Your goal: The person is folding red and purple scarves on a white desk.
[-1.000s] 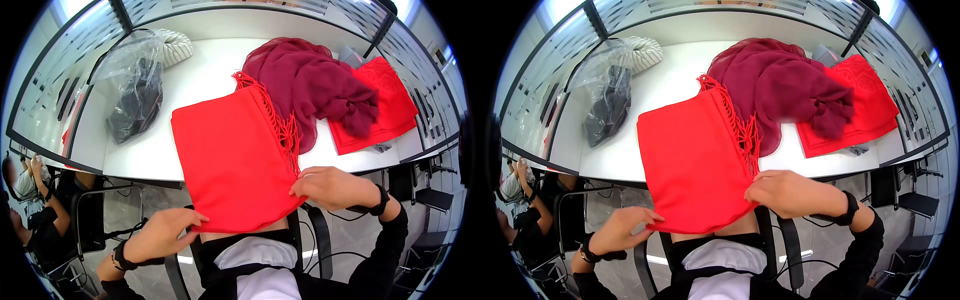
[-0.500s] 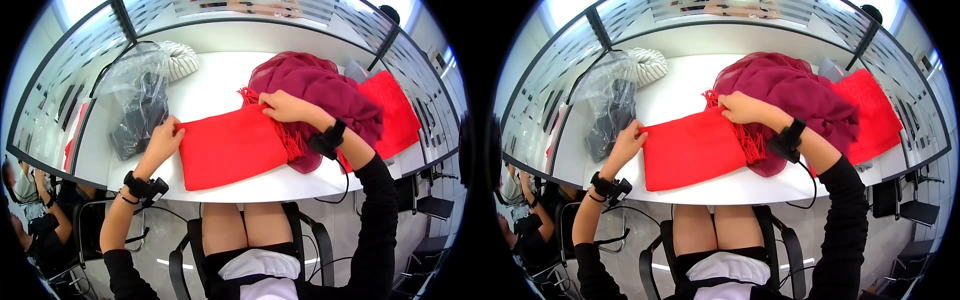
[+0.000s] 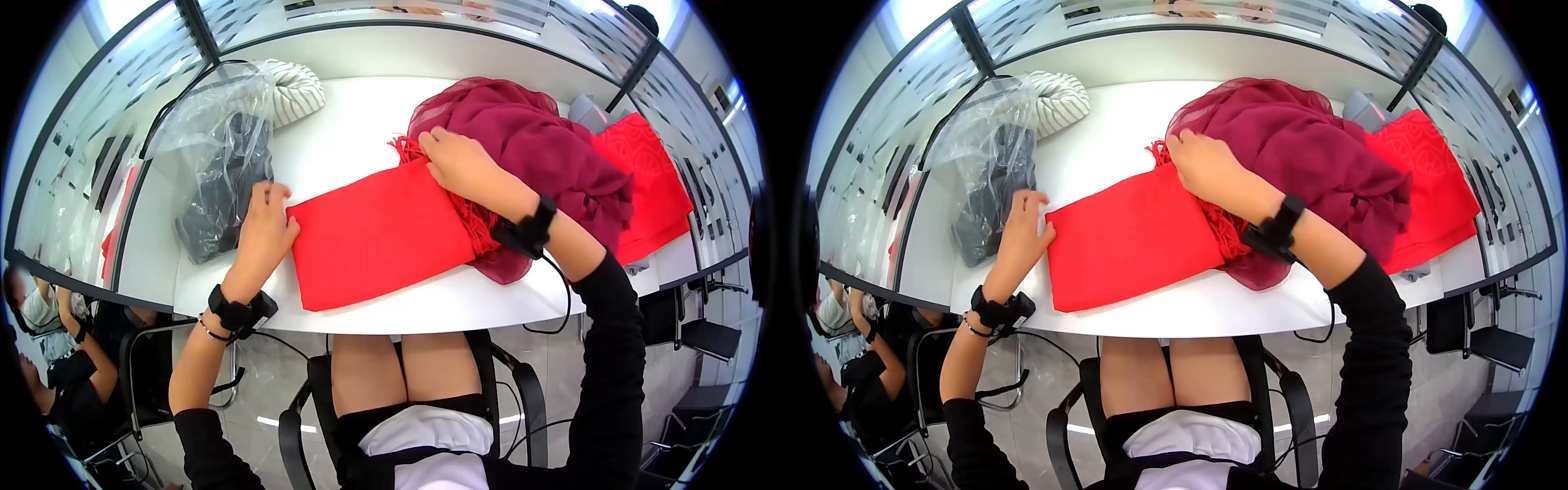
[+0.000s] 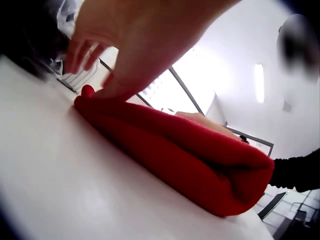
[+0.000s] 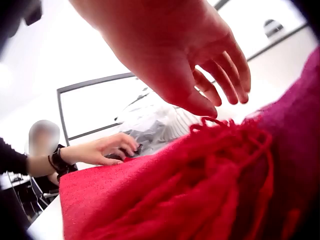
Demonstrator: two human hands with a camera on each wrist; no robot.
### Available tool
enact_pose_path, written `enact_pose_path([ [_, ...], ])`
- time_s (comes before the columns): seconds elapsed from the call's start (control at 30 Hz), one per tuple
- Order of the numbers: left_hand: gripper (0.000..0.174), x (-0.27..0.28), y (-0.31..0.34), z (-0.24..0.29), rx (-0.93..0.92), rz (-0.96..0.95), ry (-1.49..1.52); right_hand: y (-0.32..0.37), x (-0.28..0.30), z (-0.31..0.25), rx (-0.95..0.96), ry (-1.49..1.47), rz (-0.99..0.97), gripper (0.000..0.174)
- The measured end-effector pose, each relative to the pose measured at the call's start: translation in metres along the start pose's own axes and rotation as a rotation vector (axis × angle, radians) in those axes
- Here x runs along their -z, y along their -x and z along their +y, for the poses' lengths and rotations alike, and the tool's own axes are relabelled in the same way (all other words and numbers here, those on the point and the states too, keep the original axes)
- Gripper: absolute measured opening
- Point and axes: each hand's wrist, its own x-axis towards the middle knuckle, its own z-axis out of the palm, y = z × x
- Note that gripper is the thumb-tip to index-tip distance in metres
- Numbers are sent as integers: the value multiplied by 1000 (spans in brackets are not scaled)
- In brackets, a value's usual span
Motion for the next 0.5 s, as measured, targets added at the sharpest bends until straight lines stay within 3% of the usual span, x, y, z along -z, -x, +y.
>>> enact_pose_path([
  [0.07, 36, 11, 2, 4, -298, -76, -63, 12, 24, -18, 148, 86, 248, 18],
  [0.1, 43, 16, 2, 6, -451, -114, -94, 20, 37, -32, 179, 53, 252, 17],
  [0.13, 56, 21, 7, 7, -502, -229, -118, 33, 48, -47, 199, -14, 138, 14],
  [0.2, 58, 22, 19, 10, -507, -358, -14, 63, 55, -77, 333, -235, 17, 16],
  [0.23, 59, 21, 25, 11, -511, -423, 39, 79, 62, -90, 237, -379, -230, 20],
  [0.27, 58, 22, 30, 9, -535, -409, -22, 91, 63, -100, 261, -432, -343, 27],
  [0.3, 59, 25, 35, 15, -500, -443, -14, 105, 53, -106, 348, -386, -227, 33],
  [0.37, 61, 39, 51, 30, -423, -513, 1, 122, 47, -107, 330, -375, -371, 53],
  [0.5, 75, 45, 97, 68, -432, -524, -47, 144, 43, -99, 262, -233, -336, 79],
])
